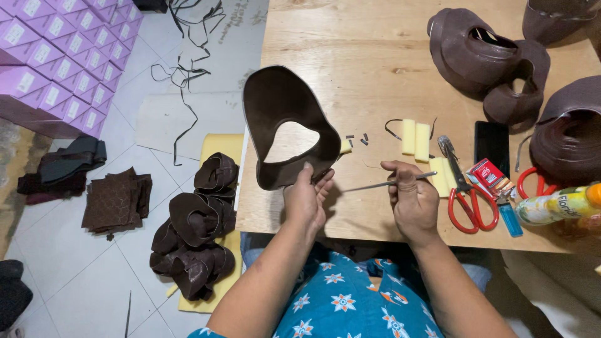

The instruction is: The person inserts a yellow foam insole into a brown shoe upper, then uses a metal awl to poke and align the insole edges. They trim excess material with scissors and press the insole into place, repeating the process on a second shoe.

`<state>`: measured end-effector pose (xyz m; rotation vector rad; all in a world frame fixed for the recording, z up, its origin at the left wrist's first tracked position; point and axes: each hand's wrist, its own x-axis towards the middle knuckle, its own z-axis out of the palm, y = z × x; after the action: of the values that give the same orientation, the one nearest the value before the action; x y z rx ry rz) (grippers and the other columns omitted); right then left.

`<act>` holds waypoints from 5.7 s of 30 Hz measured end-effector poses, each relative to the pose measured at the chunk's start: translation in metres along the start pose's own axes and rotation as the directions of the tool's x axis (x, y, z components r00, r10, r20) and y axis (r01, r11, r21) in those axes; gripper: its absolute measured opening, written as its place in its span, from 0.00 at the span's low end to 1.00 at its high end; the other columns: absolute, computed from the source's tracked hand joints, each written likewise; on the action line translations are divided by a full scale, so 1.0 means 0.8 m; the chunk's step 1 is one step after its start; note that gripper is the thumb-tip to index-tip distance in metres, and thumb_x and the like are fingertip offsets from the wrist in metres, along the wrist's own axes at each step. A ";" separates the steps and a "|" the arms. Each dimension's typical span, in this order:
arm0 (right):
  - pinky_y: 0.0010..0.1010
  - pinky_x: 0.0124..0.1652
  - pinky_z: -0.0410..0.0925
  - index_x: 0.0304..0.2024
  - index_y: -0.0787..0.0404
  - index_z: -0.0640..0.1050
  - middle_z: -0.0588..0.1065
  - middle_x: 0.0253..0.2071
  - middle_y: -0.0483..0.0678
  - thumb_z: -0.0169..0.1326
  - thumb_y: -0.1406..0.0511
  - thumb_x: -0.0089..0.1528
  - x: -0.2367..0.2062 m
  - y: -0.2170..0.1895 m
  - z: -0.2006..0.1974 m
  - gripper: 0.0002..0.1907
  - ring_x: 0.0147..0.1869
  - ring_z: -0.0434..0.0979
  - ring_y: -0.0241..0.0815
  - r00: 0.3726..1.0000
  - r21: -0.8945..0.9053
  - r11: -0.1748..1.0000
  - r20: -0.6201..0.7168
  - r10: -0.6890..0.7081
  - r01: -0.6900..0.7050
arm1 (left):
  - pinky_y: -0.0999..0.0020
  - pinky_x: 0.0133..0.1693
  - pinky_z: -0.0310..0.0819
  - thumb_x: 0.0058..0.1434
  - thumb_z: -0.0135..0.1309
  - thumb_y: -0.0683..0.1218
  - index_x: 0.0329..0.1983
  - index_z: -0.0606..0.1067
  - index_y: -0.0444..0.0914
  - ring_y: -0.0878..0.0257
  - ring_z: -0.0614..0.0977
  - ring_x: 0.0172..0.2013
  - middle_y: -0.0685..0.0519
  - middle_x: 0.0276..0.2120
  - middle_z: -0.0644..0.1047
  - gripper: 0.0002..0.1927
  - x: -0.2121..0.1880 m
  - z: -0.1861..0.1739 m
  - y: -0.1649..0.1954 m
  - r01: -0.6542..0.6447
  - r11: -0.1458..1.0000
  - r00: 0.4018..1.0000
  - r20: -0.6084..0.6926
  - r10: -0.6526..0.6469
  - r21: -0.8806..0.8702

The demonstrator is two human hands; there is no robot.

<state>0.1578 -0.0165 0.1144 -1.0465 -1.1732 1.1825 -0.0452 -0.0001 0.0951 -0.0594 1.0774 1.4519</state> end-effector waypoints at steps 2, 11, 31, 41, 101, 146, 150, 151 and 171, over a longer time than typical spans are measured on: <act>0.23 0.37 0.68 0.51 0.70 0.77 0.75 0.36 0.47 0.47 0.60 0.74 -0.003 -0.003 0.006 0.18 0.37 0.74 0.33 0.996 -0.070 0.995 0.052 -0.072 0.076 | 0.67 0.36 0.79 0.68 0.51 0.48 0.53 0.72 0.32 0.55 0.86 0.39 0.44 0.43 0.81 0.17 0.003 -0.001 -0.001 0.012 1.000 1.000 -0.011 -0.012 -0.016; 0.25 0.40 0.74 0.48 0.69 0.78 0.79 0.36 0.49 0.49 0.61 0.72 -0.007 -0.012 0.025 0.15 0.39 0.81 0.36 0.989 -0.111 0.991 0.132 -0.064 0.079 | 0.67 0.36 0.80 0.67 0.53 0.48 0.50 0.72 0.29 0.57 0.84 0.36 0.44 0.39 0.80 0.16 0.006 -0.007 -0.007 -0.023 1.000 0.999 -0.026 0.023 -0.007; 0.27 0.44 0.77 0.45 0.70 0.79 0.80 0.40 0.50 0.51 0.65 0.71 -0.009 -0.024 0.031 0.12 0.42 0.82 0.37 0.979 -0.215 0.961 0.144 -0.147 0.176 | 0.67 0.42 0.82 0.68 0.52 0.50 0.54 0.73 0.28 0.59 0.84 0.40 0.46 0.44 0.80 0.21 -0.003 -0.003 -0.008 -0.131 0.989 0.991 0.032 0.128 0.074; 0.33 0.47 0.77 0.48 0.71 0.79 0.82 0.40 0.52 0.49 0.66 0.70 0.000 -0.009 0.036 0.13 0.44 0.84 0.41 0.995 0.075 0.995 0.069 0.067 -0.072 | 0.68 0.44 0.81 0.69 0.53 0.49 0.57 0.74 0.30 0.60 0.85 0.44 0.46 0.45 0.81 0.21 0.034 -0.017 -0.034 -0.174 0.977 0.981 0.104 0.162 0.120; 0.42 0.36 0.76 0.41 0.73 0.76 0.77 0.32 0.58 0.45 0.68 0.66 0.017 0.025 0.002 0.12 0.32 0.79 0.49 0.953 0.397 0.876 -0.008 0.303 -0.275 | 0.59 0.50 0.82 0.69 0.52 0.49 0.60 0.71 0.32 0.56 0.82 0.48 0.44 0.52 0.77 0.21 0.000 -0.013 -0.013 -0.250 0.941 0.930 0.327 0.167 0.228; 0.35 0.52 0.77 0.51 0.74 0.77 0.81 0.43 0.55 0.48 0.67 0.71 -0.007 0.001 0.031 0.15 0.48 0.84 0.43 0.990 0.018 0.997 0.117 -0.079 0.077 | 0.61 0.46 0.82 0.69 0.50 0.47 0.58 0.70 0.37 0.60 0.83 0.45 0.48 0.48 0.78 0.17 -0.017 0.012 0.003 -0.215 0.972 0.952 0.243 0.187 0.094; 0.35 0.52 0.76 0.52 0.74 0.77 0.81 0.43 0.55 0.48 0.67 0.71 -0.006 0.001 0.031 0.15 0.49 0.83 0.43 0.991 0.039 0.998 0.125 -0.056 0.052 | 0.62 0.46 0.82 0.69 0.50 0.47 0.59 0.71 0.36 0.60 0.83 0.46 0.47 0.48 0.78 0.17 -0.015 0.010 -0.001 -0.193 0.978 0.950 0.263 0.165 0.080; 0.35 0.53 0.76 0.52 0.74 0.77 0.81 0.44 0.55 0.48 0.67 0.71 -0.006 0.000 0.031 0.15 0.49 0.83 0.43 0.989 0.034 0.997 0.127 -0.075 0.071 | 0.62 0.46 0.82 0.69 0.50 0.47 0.59 0.70 0.36 0.60 0.83 0.46 0.47 0.49 0.78 0.18 -0.014 0.009 -0.002 -0.191 0.977 0.953 0.257 0.161 0.098; 0.30 0.52 0.76 0.50 0.71 0.79 0.81 0.45 0.55 0.51 0.71 0.68 -0.017 -0.016 0.040 0.11 0.49 0.83 0.42 0.898 -0.309 0.844 0.191 -0.397 0.439 | 0.59 0.44 0.84 0.67 0.50 0.44 0.59 0.68 0.37 0.55 0.83 0.45 0.47 0.49 0.77 0.18 -0.007 0.013 -0.005 -0.154 0.982 0.981 0.136 0.139 0.107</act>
<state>0.1277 -0.0312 0.1292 -0.9132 -1.6520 0.7110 -0.0351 0.0011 0.1021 0.1985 1.0765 1.4998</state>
